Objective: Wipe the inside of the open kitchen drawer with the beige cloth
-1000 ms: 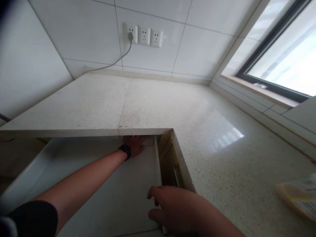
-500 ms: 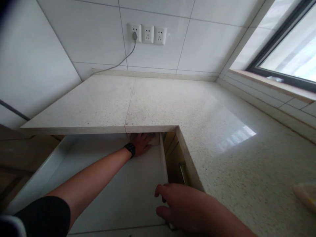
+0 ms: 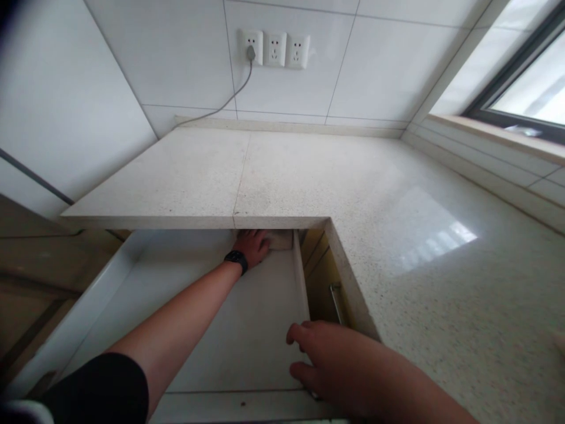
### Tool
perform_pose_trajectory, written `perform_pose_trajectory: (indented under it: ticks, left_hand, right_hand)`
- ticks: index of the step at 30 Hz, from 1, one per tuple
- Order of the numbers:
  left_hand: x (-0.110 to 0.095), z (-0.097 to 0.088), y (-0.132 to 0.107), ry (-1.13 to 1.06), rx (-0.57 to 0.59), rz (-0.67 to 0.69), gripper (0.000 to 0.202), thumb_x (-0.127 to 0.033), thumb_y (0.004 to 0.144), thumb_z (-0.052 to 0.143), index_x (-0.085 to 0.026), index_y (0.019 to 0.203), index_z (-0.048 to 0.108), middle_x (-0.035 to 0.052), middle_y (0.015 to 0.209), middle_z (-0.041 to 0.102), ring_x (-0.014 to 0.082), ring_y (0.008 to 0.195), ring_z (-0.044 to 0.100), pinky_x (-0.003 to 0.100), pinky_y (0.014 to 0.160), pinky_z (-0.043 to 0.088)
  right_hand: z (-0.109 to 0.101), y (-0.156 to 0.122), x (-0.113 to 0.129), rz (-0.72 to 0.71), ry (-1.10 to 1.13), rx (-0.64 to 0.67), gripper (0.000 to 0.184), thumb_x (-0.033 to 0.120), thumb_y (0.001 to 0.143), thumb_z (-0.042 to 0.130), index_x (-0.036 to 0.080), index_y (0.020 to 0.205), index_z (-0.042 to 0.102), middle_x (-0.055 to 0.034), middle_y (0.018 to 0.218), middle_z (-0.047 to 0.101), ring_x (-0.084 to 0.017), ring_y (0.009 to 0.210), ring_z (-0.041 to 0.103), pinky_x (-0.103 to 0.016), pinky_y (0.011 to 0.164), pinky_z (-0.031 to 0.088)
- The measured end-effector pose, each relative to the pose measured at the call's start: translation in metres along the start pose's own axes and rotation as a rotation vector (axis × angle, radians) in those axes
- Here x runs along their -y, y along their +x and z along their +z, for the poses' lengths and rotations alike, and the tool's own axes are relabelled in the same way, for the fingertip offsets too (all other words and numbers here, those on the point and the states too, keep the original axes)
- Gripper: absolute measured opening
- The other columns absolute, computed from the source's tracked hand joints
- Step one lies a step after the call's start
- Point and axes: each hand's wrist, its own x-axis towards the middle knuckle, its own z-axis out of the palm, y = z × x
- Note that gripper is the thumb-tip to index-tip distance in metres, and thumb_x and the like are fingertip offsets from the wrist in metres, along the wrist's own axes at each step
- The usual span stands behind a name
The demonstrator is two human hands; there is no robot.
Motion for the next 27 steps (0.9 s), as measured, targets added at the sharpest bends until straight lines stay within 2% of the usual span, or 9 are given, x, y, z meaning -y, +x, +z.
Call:
perform_pose_trajectory:
  ticks: [5,10,15,21,27]
  left_hand:
    - [0.002,-0.002,-0.001,-0.02,-0.014,-0.021,0.043,-0.038,0.097,0.04,-0.026,0.138,0.049,0.0088,0.137,0.054,0.0274,0.128,0.046,0.045,0.11,0.033]
    - [0.003,-0.005,-0.001,-0.021,-0.019,-0.011,0.042,-0.035,0.096,0.042,-0.026,0.136,0.051,0.0076,0.135,0.057,0.0268,0.127,0.048,0.045,0.11,0.034]
    - [0.005,-0.004,-0.001,-0.027,-0.014,-0.013,0.044,-0.033,0.096,0.042,-0.026,0.139,0.049,0.0075,0.137,0.057,0.0265,0.127,0.048,0.045,0.11,0.035]
    - [0.007,-0.003,0.0,-0.054,-0.017,-0.016,0.043,-0.033,0.095,0.044,-0.026,0.137,0.051,0.0064,0.135,0.058,0.0249,0.128,0.048,0.043,0.112,0.034]
    - [0.006,-0.005,0.0,-0.065,-0.026,-0.01,0.042,-0.032,0.094,0.045,-0.025,0.135,0.052,0.0065,0.133,0.059,0.025,0.125,0.05,0.044,0.111,0.035]
  right_hand:
    - [-0.001,-0.001,0.001,0.004,-0.01,0.004,0.036,0.04,0.088,0.054,0.028,0.121,0.061,-0.0071,0.116,0.068,-0.026,0.105,0.064,-0.038,0.09,0.046]
    - [-0.003,-0.003,0.004,0.01,0.0,0.01,0.037,0.038,0.087,0.053,0.026,0.121,0.062,-0.0092,0.117,0.067,-0.028,0.106,0.064,-0.04,0.091,0.047]
    - [0.004,0.0,-0.004,0.0,0.032,-0.041,0.036,0.038,0.086,0.056,0.028,0.12,0.063,-0.0081,0.115,0.068,-0.029,0.104,0.064,-0.04,0.09,0.046]
    - [0.006,0.001,-0.008,-0.001,0.033,-0.014,0.036,0.042,0.089,0.052,0.029,0.121,0.062,-0.0075,0.115,0.067,-0.028,0.105,0.064,-0.041,0.091,0.047]
    - [0.009,0.005,-0.011,0.008,0.061,-0.025,0.036,0.04,0.087,0.055,0.029,0.121,0.063,-0.0071,0.116,0.068,-0.027,0.106,0.064,-0.041,0.094,0.046]
